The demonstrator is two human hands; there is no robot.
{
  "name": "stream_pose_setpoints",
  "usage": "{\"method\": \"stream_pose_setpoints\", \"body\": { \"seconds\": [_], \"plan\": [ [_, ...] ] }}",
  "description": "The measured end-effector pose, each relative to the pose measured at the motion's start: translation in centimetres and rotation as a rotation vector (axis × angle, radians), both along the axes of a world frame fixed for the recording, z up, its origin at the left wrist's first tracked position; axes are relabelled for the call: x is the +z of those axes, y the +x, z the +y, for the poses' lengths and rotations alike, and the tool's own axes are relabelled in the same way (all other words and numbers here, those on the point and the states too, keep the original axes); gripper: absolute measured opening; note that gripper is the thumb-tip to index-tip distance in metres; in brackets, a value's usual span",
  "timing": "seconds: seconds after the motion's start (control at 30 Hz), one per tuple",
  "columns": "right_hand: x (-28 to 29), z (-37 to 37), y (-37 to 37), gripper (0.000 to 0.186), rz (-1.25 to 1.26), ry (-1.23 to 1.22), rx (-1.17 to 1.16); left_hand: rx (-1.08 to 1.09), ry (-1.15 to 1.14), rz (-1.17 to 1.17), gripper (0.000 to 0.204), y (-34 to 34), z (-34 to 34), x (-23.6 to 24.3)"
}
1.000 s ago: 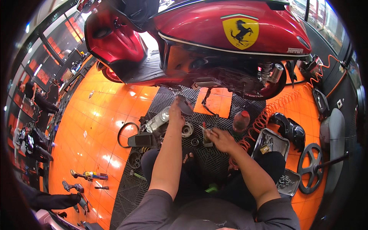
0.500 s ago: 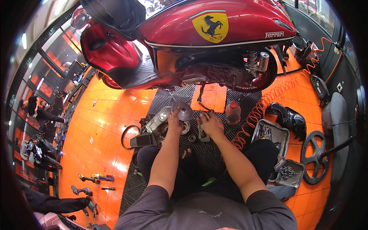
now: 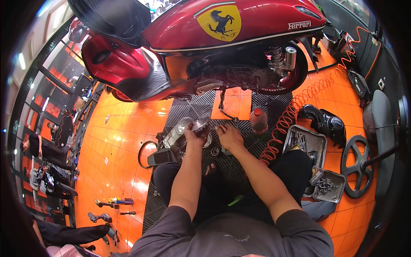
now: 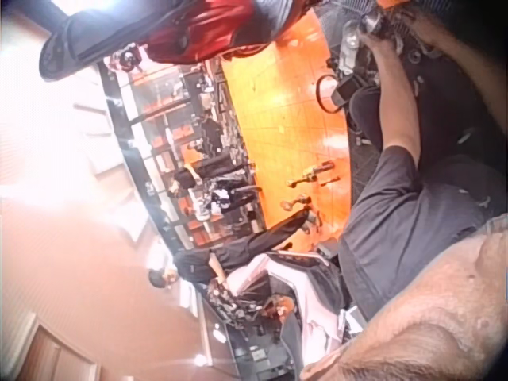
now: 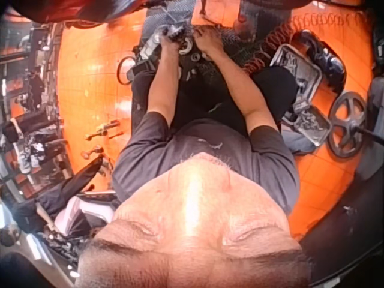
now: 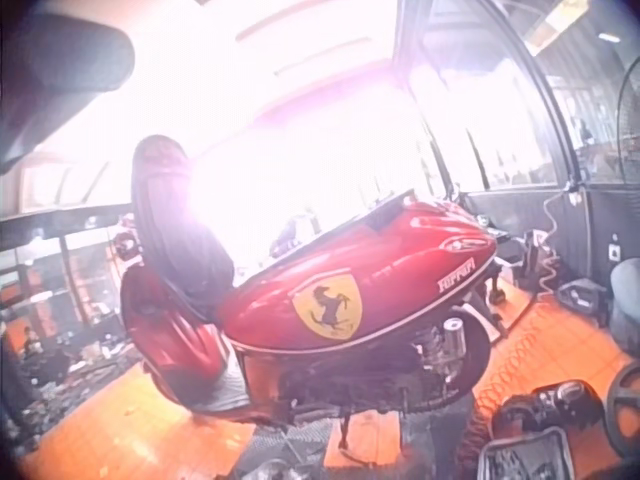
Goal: The person cleans and lubricates motorcycle clutch and engine components while sitting on the floor, using a cleaning solution from a bottle, a brush, and a cloth.
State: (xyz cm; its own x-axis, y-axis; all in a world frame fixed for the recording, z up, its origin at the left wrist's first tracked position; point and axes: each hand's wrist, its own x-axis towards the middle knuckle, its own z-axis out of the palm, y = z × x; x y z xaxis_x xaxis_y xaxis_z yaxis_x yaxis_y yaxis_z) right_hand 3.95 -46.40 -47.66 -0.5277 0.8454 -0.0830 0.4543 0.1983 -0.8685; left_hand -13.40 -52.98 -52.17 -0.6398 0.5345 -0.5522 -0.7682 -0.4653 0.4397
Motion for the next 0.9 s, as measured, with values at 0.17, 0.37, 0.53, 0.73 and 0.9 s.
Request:
{"method": "stream_pose_setpoints", "body": {
  "seconds": [0.17, 0.37, 0.53, 0.73, 0.9],
  "plan": [
    [-0.7, 1.1, -0.2, 0.051, 0.035, -0.259, 0.222, -0.103, 0.047, 0.164, 0.037, -1.1, -0.4, -1.3],
    [0.9, 0.9, -0.1, 0.046, 0.134, -0.136, 0.168, -0.204, 0.010, 0.287, 0.057, -0.6, -0.6, -2.2],
    [-1.3, 2.1, -0.6, 0.030, 0.324, -0.351, 0.253, -0.261, -0.061, 0.310, 0.064, 1.2, -0.2, -0.4],
    [1.1, 2.3, 0.7, 0.049, 0.137, -0.565, 0.374, -0.285, 0.035, 0.243, 0.057, 1.3, -0.1, -1.1],
    [1.8, 1.1, 0.7, 0.050, -0.089, -0.040, 0.197, -0.017, 0.041, 0.225, 0.033, -1.5, 0.0, -2.7]
  ]
}}
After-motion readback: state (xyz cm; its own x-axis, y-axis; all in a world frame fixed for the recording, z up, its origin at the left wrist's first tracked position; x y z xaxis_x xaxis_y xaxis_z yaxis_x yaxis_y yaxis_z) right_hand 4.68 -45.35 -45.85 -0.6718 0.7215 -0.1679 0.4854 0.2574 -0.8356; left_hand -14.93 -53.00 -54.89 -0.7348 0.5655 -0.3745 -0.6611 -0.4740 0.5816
